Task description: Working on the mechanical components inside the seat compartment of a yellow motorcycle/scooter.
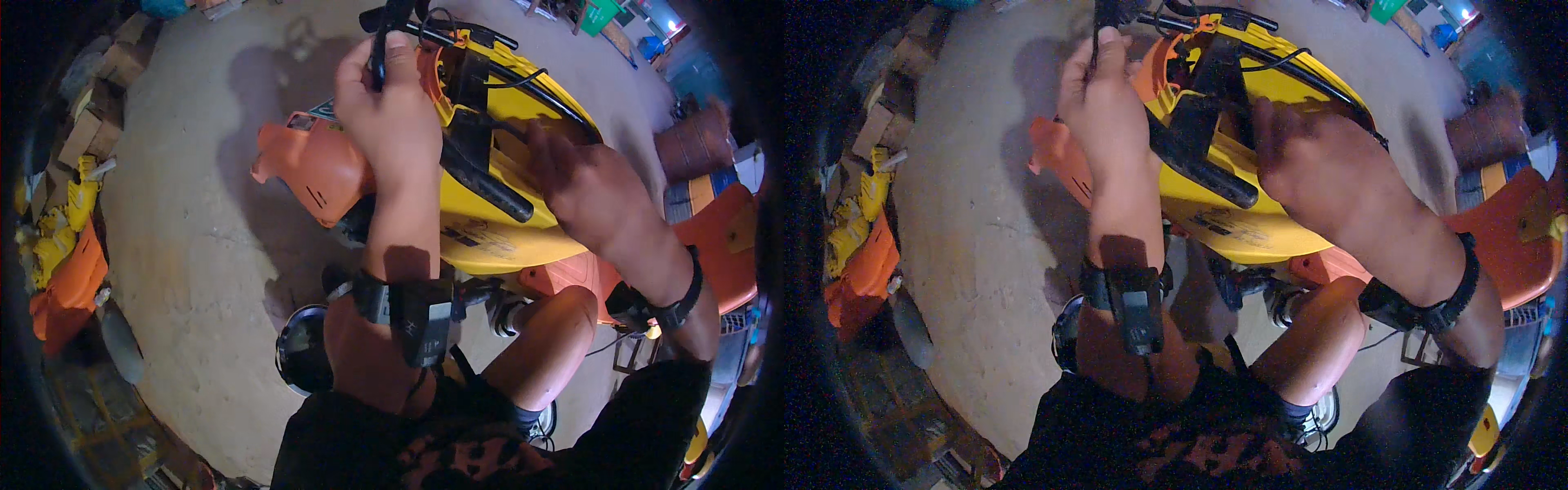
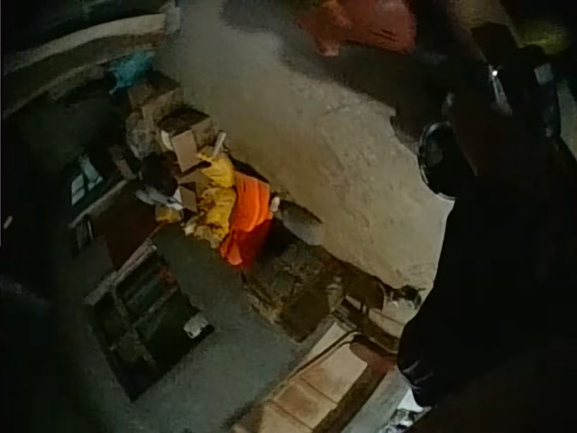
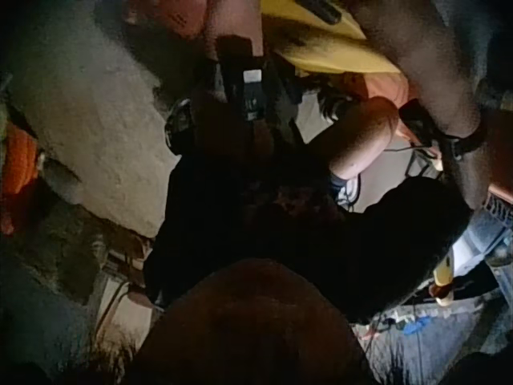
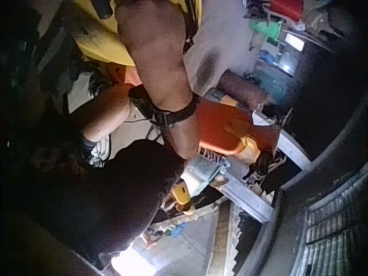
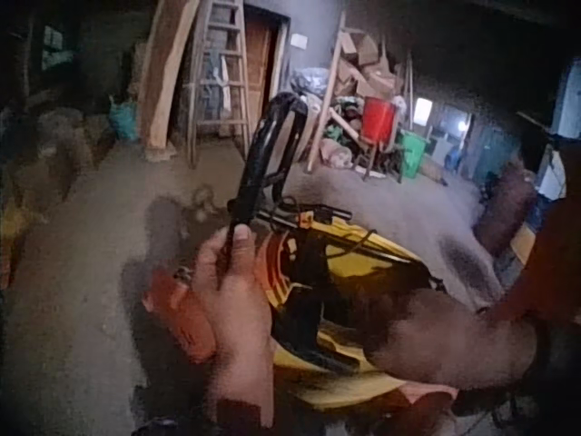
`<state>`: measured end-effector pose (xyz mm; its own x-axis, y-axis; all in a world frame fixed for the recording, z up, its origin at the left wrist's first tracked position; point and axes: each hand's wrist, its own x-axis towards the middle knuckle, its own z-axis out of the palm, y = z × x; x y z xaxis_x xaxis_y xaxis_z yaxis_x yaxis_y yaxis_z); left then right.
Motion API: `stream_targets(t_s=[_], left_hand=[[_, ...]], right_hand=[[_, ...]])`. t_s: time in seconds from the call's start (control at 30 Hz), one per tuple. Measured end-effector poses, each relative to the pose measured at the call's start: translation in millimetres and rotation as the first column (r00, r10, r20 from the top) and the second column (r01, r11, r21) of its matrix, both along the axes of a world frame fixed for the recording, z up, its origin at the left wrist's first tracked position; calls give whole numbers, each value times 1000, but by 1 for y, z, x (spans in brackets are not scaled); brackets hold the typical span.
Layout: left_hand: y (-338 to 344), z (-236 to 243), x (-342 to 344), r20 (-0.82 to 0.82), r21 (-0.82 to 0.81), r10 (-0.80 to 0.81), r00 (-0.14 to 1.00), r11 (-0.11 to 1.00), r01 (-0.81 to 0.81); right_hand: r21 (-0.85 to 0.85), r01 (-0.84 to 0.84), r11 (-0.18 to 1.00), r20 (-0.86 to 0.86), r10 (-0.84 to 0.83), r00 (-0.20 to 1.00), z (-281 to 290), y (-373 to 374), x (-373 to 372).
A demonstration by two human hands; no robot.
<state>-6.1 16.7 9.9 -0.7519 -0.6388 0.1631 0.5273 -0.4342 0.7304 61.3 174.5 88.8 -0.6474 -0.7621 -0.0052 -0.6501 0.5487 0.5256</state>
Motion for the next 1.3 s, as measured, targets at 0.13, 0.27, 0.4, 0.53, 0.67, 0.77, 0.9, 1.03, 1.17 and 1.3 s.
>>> stream_targets(t_s=[0.13, 0.27, 0.4, 0.53, 0.67, 0.77, 0.9, 1.03, 1.17, 1.3], left_hand=[[1, 4, 5, 30, -18, -31, 999, 999, 31], [-6, 1, 2, 9, -27, 3, 1000, 1000, -2], [1, -3, -3, 16, -26, 3, 1000, 1000, -2], [2, 2, 0, 18, -4, -6, 1000, 1000, 6], [-8, 6, 4, 78, -60, 24, 997, 998, -19], [-1, 0, 1, 72, -50, -17, 997, 999, 21], [-5, 6, 5, 94, -81, -31, 995, 996, 39], [0, 11, 10, 103, -66, -51, 993, 996, 58], [-10, 5, 5, 47, -70, 9, 999, 998, -6], [-2, 4, 2, 67, -55, -9, 998, 998, 13]], right_hand=[[-6, -22, 1000, 72, 22, 997, 3, 6, -6], [-27, -164, 986, 43, 165, 985, -1, 18, -27], [-11, -161, 987, 52, 161, 986, -4, 34, -70], [85, -328, 941, -31, 331, 943, -2, 31, -127], [100, -453, 886, -134, 463, 876, 12, -18, -126], [73, -555, 829, -165, 559, 813, 11, -29, -125], [126, -564, 816, -270, 575, 772, 34, -44, -107], [-6, -505, 863, -225, 491, 842, 44, -38, -105], [-195, -150, 969, -125, 128, 984, 35, -8, -122], [-310, 25, 950, -103, -60, 993, 13, 53, -155]])
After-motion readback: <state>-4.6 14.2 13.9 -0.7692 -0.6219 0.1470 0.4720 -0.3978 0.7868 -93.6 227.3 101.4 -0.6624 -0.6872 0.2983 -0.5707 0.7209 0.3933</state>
